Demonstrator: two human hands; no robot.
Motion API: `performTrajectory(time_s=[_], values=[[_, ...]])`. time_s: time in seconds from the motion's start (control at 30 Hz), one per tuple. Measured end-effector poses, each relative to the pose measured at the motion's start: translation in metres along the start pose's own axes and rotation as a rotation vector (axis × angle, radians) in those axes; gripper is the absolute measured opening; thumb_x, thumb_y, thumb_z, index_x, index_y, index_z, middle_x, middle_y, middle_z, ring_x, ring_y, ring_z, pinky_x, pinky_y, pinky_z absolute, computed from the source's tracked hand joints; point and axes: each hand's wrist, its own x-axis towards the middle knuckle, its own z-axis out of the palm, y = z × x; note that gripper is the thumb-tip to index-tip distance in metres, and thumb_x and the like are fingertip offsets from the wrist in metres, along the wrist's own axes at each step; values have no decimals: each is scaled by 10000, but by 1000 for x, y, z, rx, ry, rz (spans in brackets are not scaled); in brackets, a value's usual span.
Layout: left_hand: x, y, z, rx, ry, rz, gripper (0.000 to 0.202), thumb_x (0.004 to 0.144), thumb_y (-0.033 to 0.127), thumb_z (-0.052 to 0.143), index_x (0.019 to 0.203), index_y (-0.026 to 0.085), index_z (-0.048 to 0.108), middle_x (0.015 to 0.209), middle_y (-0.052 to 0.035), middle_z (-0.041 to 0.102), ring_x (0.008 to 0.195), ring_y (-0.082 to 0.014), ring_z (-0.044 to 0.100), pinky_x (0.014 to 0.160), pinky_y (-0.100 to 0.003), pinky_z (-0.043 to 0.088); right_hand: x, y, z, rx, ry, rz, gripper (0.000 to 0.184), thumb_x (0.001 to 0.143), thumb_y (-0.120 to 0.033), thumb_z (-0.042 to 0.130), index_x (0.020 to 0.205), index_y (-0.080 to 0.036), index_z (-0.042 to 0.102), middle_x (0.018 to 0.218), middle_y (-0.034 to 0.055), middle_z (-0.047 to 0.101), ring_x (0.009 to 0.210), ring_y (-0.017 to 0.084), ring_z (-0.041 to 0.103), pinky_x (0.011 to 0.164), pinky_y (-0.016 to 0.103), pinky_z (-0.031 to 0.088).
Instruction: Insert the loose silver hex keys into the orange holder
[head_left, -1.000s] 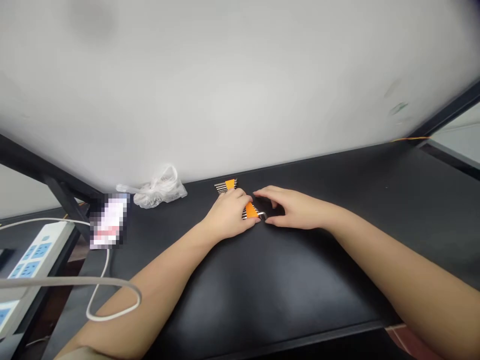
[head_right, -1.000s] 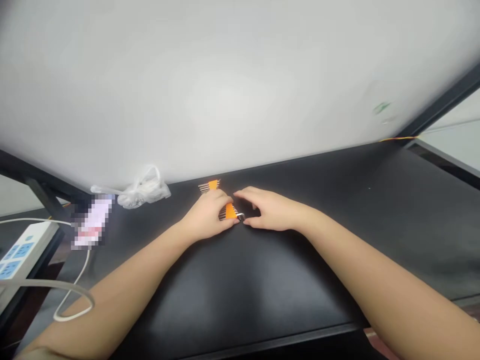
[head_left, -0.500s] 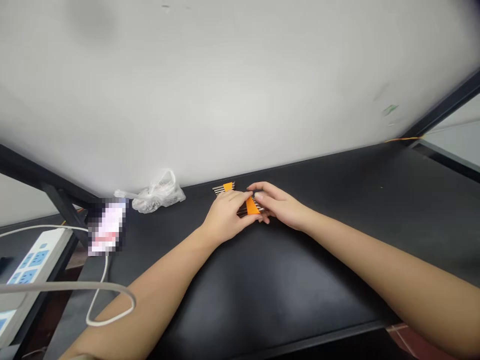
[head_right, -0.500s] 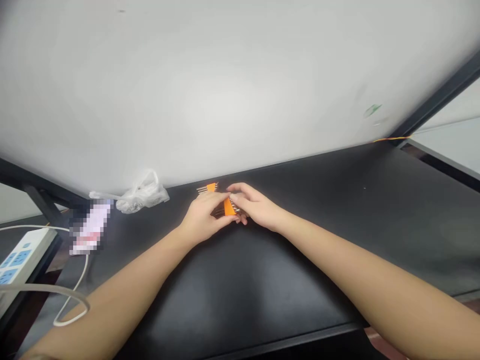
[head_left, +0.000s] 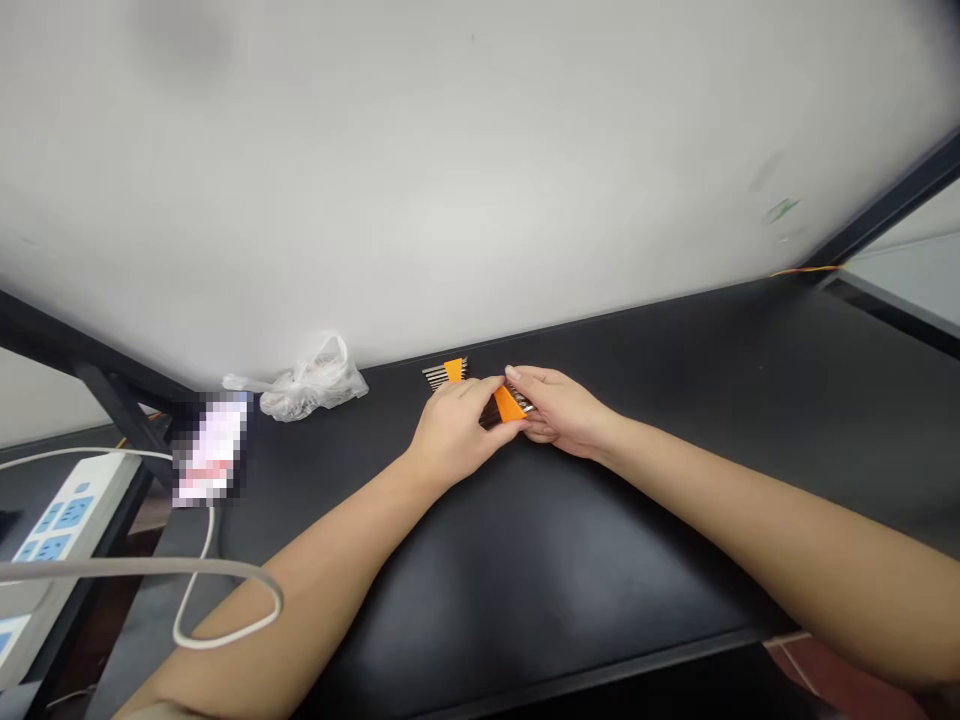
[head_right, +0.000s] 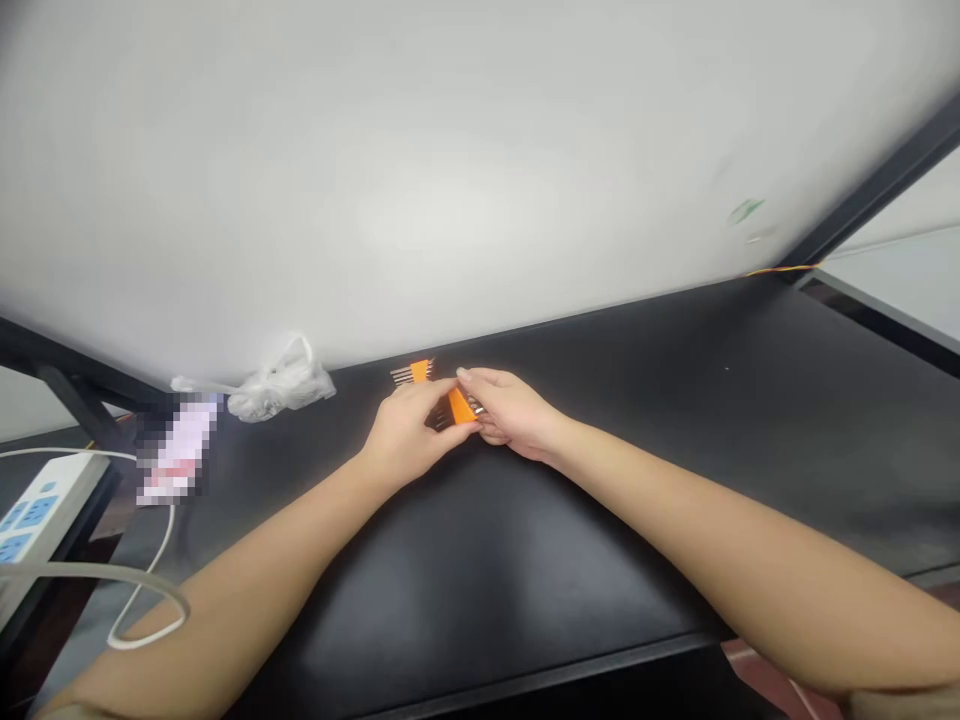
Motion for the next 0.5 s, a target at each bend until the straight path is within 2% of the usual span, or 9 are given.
performTrajectory(time_s=[0.23, 0.4, 0.5], values=[[-3, -8, 4, -19, 11, -51, 511, 833, 501, 764, 1224, 201, 629, 1056, -64, 749, 923, -227, 716, 857, -373, 563, 3, -7, -11, 7, 22, -113, 464, 872, -607, 685, 771, -213, 463, 510, -93, 338, 385, 36, 201, 341, 171, 143], [-3, -7, 5, -41, -4, -62, 472, 817, 496, 779, 1167, 208, 646, 1013, -44, 750, 879, -211, 709, 819, -349, 562, 4, -5, -14, -41, -1, -19, 503, 891, -660, 623, 737, -212, 456, 476, -100, 279, 361, 42, 196, 324, 186, 154], [-2, -5, 5, -35, 0, -77, 471, 816, 492, 780, 1169, 211, 646, 1006, -39, 747, 891, -213, 704, 830, -349, 557, 5, -3, -13, -63, 19, -62, 508, 884, -656, 636, 724, -212, 448, 476, -93, 303, 365, 41, 196, 326, 188, 156]])
